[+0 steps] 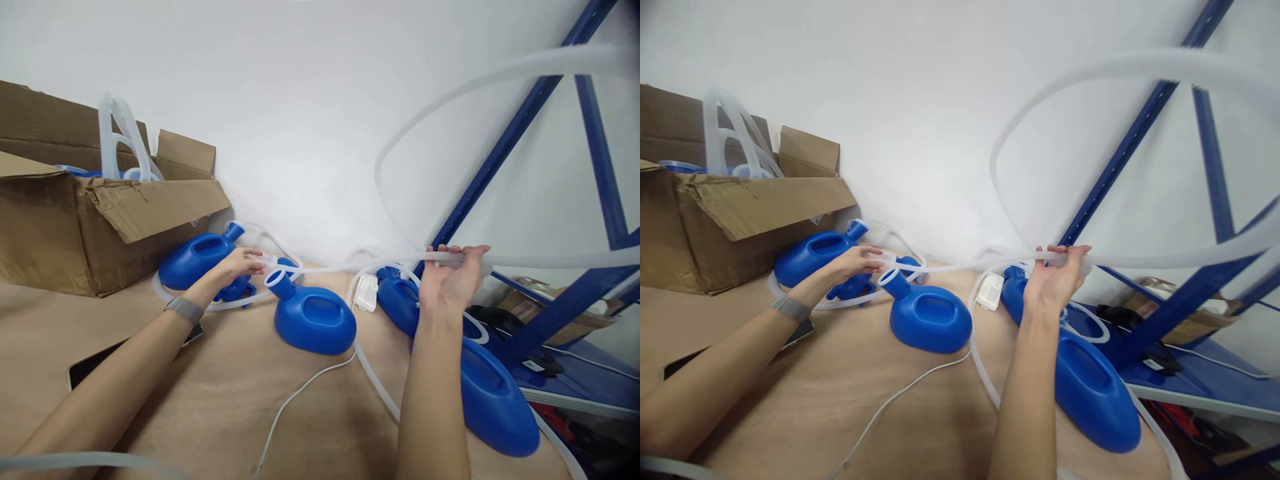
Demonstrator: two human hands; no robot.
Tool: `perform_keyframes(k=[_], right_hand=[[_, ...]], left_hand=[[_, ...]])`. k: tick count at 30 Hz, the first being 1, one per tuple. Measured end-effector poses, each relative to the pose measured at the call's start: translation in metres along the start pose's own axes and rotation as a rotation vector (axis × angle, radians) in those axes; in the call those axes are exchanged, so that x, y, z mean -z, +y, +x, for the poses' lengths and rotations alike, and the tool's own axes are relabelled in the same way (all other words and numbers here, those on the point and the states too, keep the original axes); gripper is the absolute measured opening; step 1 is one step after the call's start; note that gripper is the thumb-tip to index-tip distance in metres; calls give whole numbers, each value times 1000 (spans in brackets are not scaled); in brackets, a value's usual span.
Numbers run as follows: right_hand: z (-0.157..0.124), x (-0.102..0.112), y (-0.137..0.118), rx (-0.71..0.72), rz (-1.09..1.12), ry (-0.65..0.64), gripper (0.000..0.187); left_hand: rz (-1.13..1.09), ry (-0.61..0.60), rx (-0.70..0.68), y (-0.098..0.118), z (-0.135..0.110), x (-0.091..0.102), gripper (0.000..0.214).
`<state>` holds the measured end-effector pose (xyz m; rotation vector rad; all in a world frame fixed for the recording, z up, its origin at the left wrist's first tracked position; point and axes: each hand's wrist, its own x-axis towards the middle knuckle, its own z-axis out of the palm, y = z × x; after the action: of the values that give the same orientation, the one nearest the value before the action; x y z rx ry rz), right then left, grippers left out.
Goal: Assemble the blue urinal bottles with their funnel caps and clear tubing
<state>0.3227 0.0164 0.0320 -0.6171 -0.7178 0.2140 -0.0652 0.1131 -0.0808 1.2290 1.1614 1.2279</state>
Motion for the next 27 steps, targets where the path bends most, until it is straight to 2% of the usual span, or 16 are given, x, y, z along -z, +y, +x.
perform_keyframes(k=[5, 8, 10, 12, 15, 19, 22, 25, 27], right_hand=[[-4, 0, 27, -183, -65, -158, 51], [-22, -8, 40, -294, -213, -377, 53], [-35, -13, 51, -357, -374, -561, 51], [-45, -17, 61, -409, -524, -736, 50], [-55, -19, 72, -465, -626, -893, 48], [-54, -14, 71, -448, -651, -915, 46], [-46, -5, 65, -412, -725, -883, 48], [-36, 4, 61, -391, -763, -813, 53], [-32, 8, 61, -387, -752, -761, 55]], left_hand=[[-229, 228, -253, 24, 8, 15, 48], [-301, 336, -406, 38, 6, 24, 44], [-344, 333, -501, 45, 2, 24, 44], [-371, 267, -539, 50, -4, 21, 44], [-317, 202, -553, 56, -13, 14, 46], [-138, 286, -657, 70, -24, 18, 46], [197, 297, -732, 83, -36, 36, 39], [614, 159, -728, 95, -47, 55, 32], [758, 11, -654, 99, -50, 60, 37]])
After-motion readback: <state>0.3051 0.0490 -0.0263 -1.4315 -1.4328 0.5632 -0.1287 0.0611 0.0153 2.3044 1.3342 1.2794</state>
